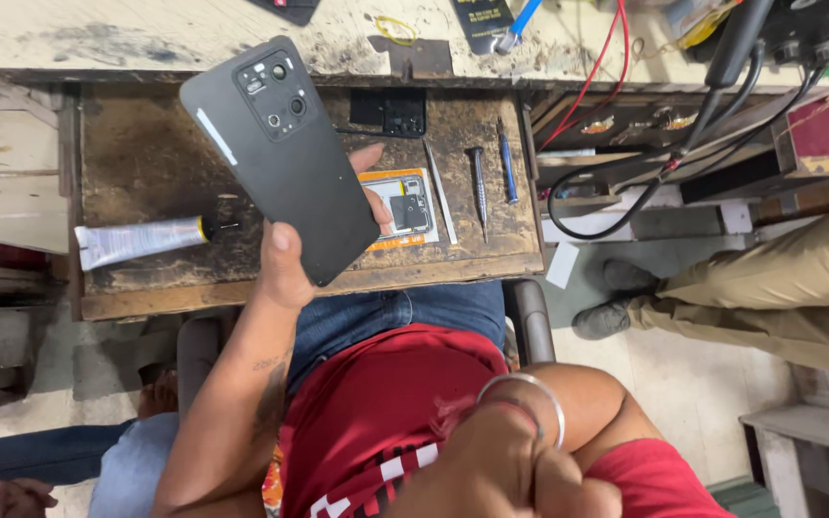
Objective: The person applies adhesive from a glue tube onto the internal frame of a disassembled smartphone resting on a repair mat, then aligns and presses the back cover onto the phone body. They use a green-handled screwdriver to tighten screws around the camera module of the back cover, press the cover firmly into place, and finally peel the protective film off the new back cover.
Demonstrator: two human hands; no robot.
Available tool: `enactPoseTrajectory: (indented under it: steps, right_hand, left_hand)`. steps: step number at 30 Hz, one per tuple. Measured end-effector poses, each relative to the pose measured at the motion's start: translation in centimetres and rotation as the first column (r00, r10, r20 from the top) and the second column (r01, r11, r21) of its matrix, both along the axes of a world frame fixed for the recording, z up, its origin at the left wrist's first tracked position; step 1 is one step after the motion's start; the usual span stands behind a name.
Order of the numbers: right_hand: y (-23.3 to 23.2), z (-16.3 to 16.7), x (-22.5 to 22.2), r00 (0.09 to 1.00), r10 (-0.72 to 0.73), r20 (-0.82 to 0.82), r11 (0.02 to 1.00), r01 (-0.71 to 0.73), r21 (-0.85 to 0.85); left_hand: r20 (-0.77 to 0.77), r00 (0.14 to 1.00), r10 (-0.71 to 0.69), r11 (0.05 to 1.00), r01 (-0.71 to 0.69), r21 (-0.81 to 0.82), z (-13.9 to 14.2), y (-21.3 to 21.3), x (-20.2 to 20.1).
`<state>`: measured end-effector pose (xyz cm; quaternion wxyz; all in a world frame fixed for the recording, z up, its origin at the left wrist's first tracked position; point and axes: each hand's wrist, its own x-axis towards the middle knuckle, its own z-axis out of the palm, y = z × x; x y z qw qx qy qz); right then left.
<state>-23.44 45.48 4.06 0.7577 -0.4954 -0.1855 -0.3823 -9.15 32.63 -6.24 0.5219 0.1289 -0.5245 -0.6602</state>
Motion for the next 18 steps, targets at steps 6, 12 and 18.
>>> enactPoseTrajectory:
  steps: [6, 12, 18]
  right_hand:
    - [-3.0, -6.9, -5.6, 0.466, -0.817, -0.338, 0.38, 0.878, 0.292]
    - [-4.9, -14.8, -10.4, 0.704, -0.462, -0.54, 0.706, 0.66, 0.256]
    - [-3.2, -15.7, -8.0, 0.708, -0.446, -0.547, 0.615, 0.687, 0.387]
  left_hand:
    - [-0.259, 0.858, -0.443, 0.849, 0.494, 0.185, -1.6, 1.7, 0.6]
    - [-0.589, 0.444, -0.676, 0.315, 0.896, 0.313, -6.2, 4.3, -1.4]
    - [-0.614, 0.249, -0.748, 0.222, 0.967, 0.123, -9.9, 5.8, -2.3]
